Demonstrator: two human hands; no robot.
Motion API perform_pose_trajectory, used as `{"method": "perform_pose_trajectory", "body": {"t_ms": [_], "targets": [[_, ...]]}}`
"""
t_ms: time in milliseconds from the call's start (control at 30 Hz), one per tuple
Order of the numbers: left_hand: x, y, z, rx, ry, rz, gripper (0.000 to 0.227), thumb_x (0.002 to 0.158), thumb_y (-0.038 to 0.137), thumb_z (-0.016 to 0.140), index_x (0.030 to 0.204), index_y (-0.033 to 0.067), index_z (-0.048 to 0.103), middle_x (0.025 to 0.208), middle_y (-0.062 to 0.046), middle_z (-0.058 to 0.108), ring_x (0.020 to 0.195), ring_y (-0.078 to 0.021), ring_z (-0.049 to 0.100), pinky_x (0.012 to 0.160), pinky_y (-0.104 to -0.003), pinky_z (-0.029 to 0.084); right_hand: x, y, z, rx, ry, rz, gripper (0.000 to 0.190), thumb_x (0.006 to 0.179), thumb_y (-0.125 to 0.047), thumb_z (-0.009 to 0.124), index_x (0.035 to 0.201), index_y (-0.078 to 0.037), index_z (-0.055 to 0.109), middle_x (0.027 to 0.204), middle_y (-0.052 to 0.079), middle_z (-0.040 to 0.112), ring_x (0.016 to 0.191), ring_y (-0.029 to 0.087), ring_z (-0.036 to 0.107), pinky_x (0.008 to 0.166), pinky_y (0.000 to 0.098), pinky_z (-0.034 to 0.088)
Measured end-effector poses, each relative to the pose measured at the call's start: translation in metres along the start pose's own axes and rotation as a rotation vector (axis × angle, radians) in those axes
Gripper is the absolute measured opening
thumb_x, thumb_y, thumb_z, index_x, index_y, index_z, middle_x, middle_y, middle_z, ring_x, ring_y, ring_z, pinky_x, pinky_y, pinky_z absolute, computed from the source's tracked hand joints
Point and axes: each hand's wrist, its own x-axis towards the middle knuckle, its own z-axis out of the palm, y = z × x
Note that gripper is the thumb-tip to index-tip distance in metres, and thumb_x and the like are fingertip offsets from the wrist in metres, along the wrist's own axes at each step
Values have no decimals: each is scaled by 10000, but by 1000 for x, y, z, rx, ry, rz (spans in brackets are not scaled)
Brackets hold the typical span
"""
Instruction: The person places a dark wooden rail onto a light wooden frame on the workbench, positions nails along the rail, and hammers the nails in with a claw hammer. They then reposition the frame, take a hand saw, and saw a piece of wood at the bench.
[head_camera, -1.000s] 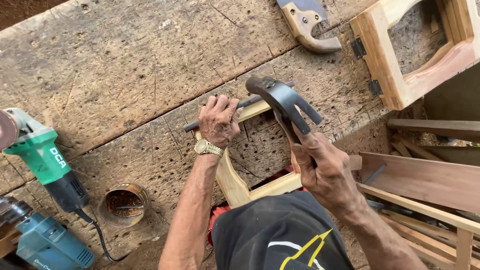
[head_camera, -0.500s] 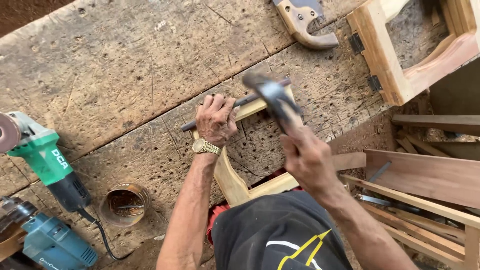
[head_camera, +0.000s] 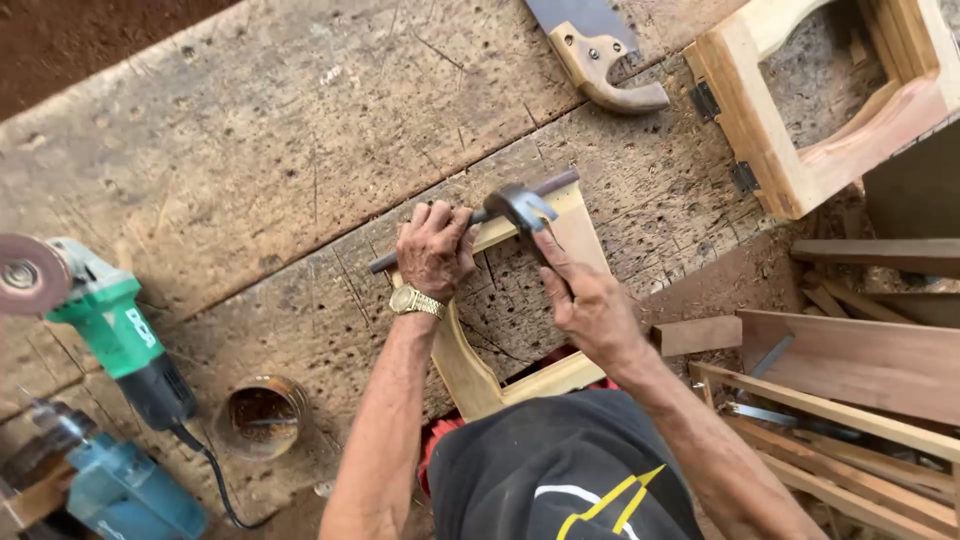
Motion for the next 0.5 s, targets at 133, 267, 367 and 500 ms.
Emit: {"method": "perform_pose_trajectory", "body": {"t_ms": [133, 267, 367, 500], "targets": [[1, 3, -11, 12, -26, -6, 173, 878, 278, 764, 995, 160, 716, 877, -5, 545, 880, -220, 553, 676, -397, 452, -17, -10, -15, 182, 207, -203, 513, 1101, -216, 579, 1588, -267, 426, 1116, 201, 733, 753, 163, 699, 591, 298, 600], [-1, -3, 0, 14, -33, -14, 169, 908, 289, 758, 1006, 158, 714, 895, -4, 549, 884, -203, 547, 674, -379, 450, -19, 5, 1, 262, 342, -326, 488, 1128, -206, 554, 1582, -292, 397, 1212, 232, 725, 704, 140, 687, 588, 268, 587], [-4, -9, 12, 9, -8, -10, 149, 918, 289, 756, 998, 170, 715, 901, 7, 560, 876, -192, 544, 655, -361, 449, -7, 6, 7, 68, 158, -137, 509, 1105, -200, 575, 1570, -304, 396, 1069, 197, 723, 608, 172, 649, 517, 289, 557], [0, -15, 14, 34, -38, -33, 139, 930, 296, 773, 972, 171, 726, 851, -2, 553, 816, -191, 532, 600, -350, 439, -6, 19, 10, -6, 83, -84, 579, 1026, -162, 643, 1561, -253, 439, 875, 138, 709, 620, 208, 634, 523, 336, 542]]}}
